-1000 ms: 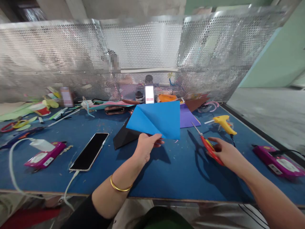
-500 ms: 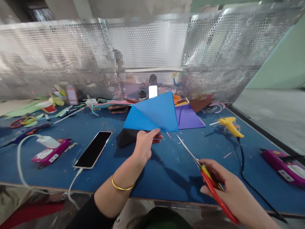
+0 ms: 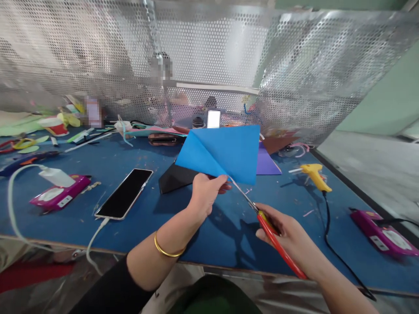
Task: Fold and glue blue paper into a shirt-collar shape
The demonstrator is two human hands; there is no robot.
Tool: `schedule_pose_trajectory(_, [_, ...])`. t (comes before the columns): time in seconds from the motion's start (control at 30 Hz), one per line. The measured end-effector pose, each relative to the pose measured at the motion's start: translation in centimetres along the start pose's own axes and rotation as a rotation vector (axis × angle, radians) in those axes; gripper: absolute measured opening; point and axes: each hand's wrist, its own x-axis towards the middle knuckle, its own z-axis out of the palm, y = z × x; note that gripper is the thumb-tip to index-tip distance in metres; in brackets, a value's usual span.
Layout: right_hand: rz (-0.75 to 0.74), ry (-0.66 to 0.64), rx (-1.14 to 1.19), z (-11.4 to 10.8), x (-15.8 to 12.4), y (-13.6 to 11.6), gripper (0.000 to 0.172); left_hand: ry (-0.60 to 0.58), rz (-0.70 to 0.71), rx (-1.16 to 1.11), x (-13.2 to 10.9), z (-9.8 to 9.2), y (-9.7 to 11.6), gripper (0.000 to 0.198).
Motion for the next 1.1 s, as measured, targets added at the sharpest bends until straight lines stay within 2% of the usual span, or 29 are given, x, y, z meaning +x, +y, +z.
schedule_pose_trajectory(0.13, [-0.042,-0.027,0.125,0.1,0.4,0.2,0.057,-0.033,-0.009,0.013,0.0,0.2,-0.1,0.009])
schedule_pose_trajectory(0.37, [-0.010,-0.091,0.203,0.0,0.9,1.3,0.071,-0.052,-0.010,0.010,-0.1,0.2,-0.1,0.009])
schedule_pose_trajectory(0.63, [0.017,-0.110,0.199,0.1,1.1,1.9,0.076,-0.042,-0.022,0.010,0.0,0.2,-0.3,0.010])
schedule_pose_trajectory(0.87, [0.046,-0.106,0.226,-0.1,1.2,2.4,0.075,-0.052,-0.037,0.023,0.0,0.3,-0.4,0.009])
schedule_pose_trajectory(1.1, [0.044,-0.112,0.190,0.3,1.1,2.9,0.083,-0.052,-0.040,0.027,0.1,0.3,-0.6,0.010])
